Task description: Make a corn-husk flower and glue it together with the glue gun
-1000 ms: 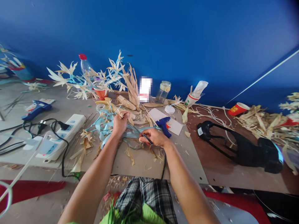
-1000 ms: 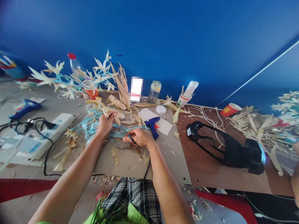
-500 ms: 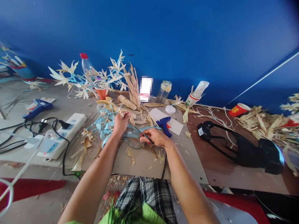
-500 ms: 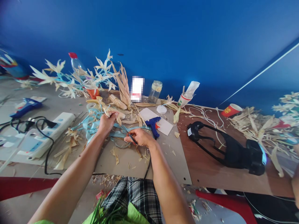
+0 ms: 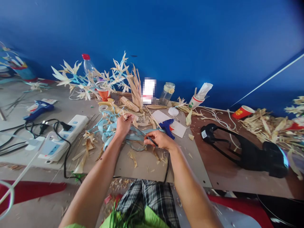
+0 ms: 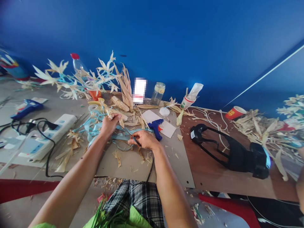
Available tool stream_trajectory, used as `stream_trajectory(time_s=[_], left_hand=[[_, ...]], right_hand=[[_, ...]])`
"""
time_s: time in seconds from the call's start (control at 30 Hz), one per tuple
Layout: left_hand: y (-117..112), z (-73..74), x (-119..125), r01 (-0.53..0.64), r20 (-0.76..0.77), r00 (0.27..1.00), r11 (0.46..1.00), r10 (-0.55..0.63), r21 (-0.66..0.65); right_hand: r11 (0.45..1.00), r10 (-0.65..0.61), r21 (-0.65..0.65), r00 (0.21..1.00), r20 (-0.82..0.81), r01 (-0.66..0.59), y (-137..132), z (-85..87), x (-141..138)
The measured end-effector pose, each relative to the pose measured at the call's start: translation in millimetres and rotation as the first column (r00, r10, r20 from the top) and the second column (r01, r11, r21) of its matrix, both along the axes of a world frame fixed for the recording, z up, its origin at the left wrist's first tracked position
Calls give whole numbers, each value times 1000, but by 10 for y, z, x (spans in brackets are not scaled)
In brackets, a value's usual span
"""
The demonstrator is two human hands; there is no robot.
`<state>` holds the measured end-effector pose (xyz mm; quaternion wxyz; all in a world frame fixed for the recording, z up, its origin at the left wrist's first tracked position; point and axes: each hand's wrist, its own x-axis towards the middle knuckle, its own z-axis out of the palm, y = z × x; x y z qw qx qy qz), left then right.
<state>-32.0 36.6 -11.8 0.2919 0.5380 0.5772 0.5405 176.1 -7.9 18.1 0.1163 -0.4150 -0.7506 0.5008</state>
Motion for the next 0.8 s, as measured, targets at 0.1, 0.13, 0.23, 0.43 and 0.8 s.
stream_trajectory(time_s=[0.1, 0.13, 0.23, 0.43, 0.8], left_hand=[[-2, 5, 1, 6, -1, 1000, 1000, -6, -9], [-4, 7, 2, 7, -3, 1000, 1000, -7, -10], [-9, 15, 5, 4, -8, 1000, 1000, -4, -3], [-16, 36, 6, -38, 74, 997, 999, 38, -1], [-95, 191, 120, -20, 580, 815, 1000, 14, 3]], right_hand=[[1000, -11, 15, 1000, 22, 11, 3, 7, -8], [1000, -15, 24, 1000, 25, 14, 6, 3, -9], [999, -8, 39, 999, 33, 6, 17, -25, -2], [999, -20, 26, 999, 25, 20, 19, -56, 11], [865, -449, 273, 892, 44, 422, 74, -113, -92]])
